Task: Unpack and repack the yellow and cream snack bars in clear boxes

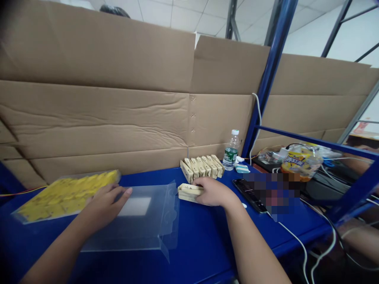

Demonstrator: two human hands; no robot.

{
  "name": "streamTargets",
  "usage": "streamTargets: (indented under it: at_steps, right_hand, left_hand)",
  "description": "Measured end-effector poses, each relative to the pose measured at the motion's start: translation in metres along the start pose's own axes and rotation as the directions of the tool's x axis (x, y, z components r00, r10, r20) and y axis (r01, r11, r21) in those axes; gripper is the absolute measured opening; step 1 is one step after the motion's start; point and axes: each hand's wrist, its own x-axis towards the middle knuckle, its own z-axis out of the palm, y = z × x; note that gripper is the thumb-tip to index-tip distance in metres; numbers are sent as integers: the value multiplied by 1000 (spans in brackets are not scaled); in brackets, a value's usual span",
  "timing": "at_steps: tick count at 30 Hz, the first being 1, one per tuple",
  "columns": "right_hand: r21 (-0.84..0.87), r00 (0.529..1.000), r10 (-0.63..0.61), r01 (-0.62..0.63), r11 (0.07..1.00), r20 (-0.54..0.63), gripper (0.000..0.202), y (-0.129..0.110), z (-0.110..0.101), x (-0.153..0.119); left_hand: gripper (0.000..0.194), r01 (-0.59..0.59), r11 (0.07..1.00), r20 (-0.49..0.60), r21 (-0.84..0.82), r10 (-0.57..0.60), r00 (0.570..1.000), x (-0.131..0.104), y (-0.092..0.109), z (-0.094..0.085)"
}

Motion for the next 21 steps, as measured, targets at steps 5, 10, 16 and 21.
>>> streamTargets:
  at_steps: [5, 10, 16, 21]
  right_hand:
    - [63, 994, -27, 20, 998, 104, 31, 0, 8, 5]
    - [153, 981, -185, 173, 973, 65, 30, -7, 24, 15]
    - [231, 999, -48, 43, 972, 18, 60, 6, 23, 10]
    - [226, 1000, 17, -18, 974, 9, 26, 26, 27, -15]
  left_hand:
    - [61, -63, 998, -22, -31, 62, 998, 2, -4, 2]
    - [62, -113, 992, -32, -48, 111, 993, 4, -7, 4]
    - [58, -155, 986, -34, -69, 153, 988, 3, -10, -2]
    - [55, -165, 980, -23, -114, 163, 986, 2, -13, -7]
